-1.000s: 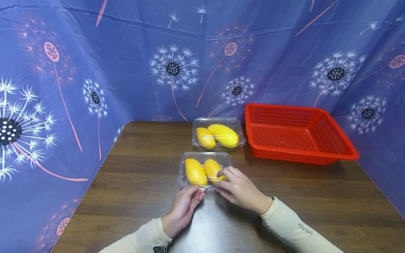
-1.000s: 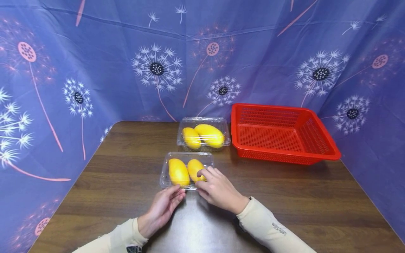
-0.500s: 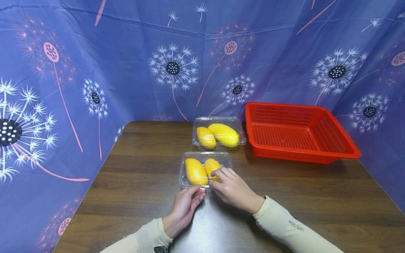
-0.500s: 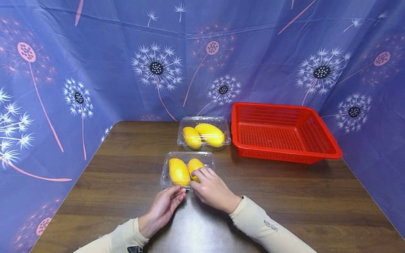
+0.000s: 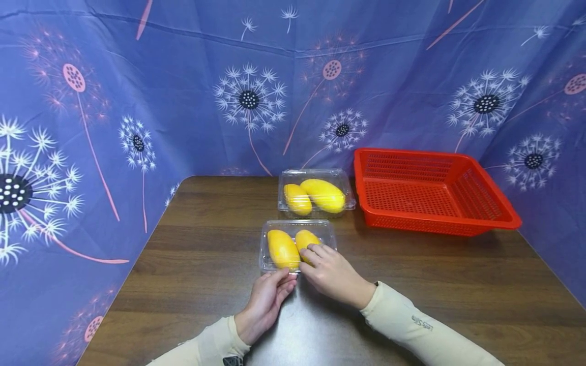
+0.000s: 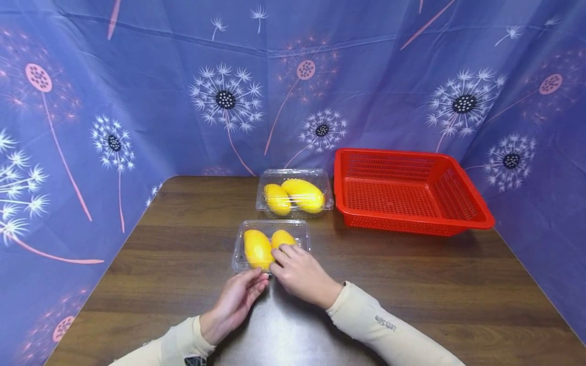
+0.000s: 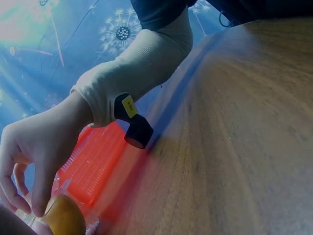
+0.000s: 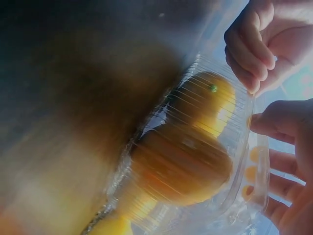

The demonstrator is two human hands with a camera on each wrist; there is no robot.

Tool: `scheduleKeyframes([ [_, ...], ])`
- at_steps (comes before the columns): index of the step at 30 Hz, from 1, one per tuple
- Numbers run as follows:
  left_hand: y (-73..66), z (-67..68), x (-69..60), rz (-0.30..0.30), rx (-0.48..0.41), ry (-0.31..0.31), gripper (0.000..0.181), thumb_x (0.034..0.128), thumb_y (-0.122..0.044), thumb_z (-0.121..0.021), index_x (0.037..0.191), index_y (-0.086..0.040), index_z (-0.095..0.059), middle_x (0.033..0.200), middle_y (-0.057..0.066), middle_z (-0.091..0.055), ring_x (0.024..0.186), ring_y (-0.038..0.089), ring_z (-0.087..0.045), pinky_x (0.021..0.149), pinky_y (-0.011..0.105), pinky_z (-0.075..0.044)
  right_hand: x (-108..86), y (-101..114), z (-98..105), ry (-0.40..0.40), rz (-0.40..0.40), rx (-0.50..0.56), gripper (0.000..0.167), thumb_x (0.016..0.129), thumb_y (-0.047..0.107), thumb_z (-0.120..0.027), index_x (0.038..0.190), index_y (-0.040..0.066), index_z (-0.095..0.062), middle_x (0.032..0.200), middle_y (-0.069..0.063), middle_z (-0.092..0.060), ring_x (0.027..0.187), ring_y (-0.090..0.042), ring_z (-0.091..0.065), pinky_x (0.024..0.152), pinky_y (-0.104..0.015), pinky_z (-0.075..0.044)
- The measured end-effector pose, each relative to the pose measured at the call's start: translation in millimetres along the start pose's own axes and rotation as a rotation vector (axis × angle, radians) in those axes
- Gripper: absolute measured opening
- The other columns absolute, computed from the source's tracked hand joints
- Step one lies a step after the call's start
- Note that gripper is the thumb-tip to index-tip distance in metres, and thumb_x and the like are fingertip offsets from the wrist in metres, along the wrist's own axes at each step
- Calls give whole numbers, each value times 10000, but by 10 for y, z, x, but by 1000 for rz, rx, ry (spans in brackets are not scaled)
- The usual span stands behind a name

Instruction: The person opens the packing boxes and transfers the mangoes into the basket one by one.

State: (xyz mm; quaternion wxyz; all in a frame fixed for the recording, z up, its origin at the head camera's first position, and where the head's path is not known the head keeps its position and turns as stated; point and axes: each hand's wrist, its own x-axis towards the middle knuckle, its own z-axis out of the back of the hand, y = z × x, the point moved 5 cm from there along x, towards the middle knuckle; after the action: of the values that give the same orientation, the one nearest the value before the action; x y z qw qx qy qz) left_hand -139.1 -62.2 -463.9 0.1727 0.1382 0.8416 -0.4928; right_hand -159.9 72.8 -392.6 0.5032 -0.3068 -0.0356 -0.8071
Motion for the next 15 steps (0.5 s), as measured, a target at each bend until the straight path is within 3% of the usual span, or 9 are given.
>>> scheduleKeyframes([
  [9, -4, 3, -12, -11, 4, 9, 168, 960, -115, -543, 1057, 22, -552, 764, -48, -675, 697, 22, -645, 684, 128, -536, 18, 9, 21, -35, 34, -26, 89, 855, 96, -573, 869, 103, -660, 1026, -40, -682, 943, -209, -624, 807, -321, -544],
  [15, 2, -1, -15, -18, 10, -3, 157, 949, -93, -542, 1044, 31, -560, 763, -38, -678, 693, 27, -644, 679, 136, -539, 36, 17, 59, -48, 78, -56, 479, 1017, 90, -244, 889, 64, -705, 1002, -56, -717, 920, -205, -653, 799, -319, -561],
])
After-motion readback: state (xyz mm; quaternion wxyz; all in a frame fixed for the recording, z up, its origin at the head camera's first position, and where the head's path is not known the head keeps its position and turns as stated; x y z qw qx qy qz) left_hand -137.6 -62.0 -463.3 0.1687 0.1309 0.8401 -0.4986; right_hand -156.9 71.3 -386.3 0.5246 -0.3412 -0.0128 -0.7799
